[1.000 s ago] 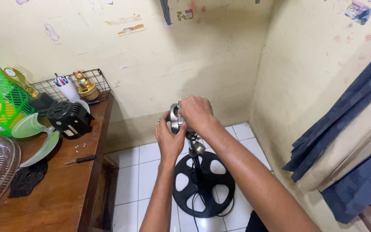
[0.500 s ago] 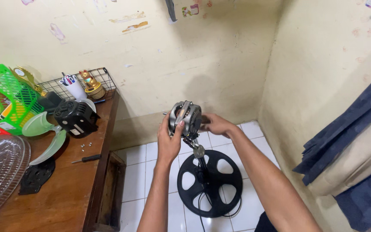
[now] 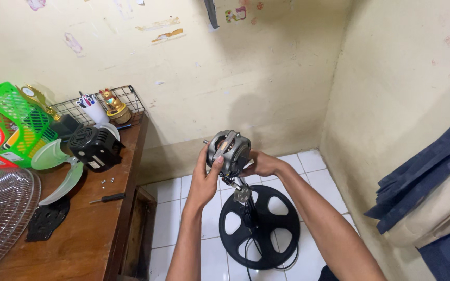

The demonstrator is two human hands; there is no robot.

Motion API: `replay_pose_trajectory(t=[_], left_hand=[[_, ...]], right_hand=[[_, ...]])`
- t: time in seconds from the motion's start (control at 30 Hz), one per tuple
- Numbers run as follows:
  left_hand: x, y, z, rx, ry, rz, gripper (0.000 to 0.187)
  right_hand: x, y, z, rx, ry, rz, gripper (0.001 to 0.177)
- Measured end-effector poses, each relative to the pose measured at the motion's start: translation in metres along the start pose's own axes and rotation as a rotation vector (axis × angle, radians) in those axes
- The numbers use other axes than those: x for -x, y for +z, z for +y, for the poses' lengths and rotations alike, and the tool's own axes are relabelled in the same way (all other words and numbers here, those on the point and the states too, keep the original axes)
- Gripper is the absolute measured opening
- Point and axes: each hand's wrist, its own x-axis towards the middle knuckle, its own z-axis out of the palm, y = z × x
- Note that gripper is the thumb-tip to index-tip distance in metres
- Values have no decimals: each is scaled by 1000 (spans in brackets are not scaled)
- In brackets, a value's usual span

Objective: The person disassembles a standing fan motor by removing screws and detaching the motor housing. They then reassemble the motor, securing the housing with screws using a screwdriver.

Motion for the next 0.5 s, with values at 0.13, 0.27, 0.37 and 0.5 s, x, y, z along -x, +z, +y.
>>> replay_pose_trajectory(t=[0.13,0.27,0.37,0.5], left_hand=[[0,-7,-5,20,-53,-50,69],[-6,-9,-12,14,-74,-50,70],[-10,-11,-16,23,-64,-75,69],[-14,-10,-20,39,-58,-90,68]], right_hand=[[2,0,-16,41,-31,-12,52],[15,3,-40,208,-89,173,63],[30,11,-55,352,-138,349,68],[51,35,-69,173,-210,608,77]])
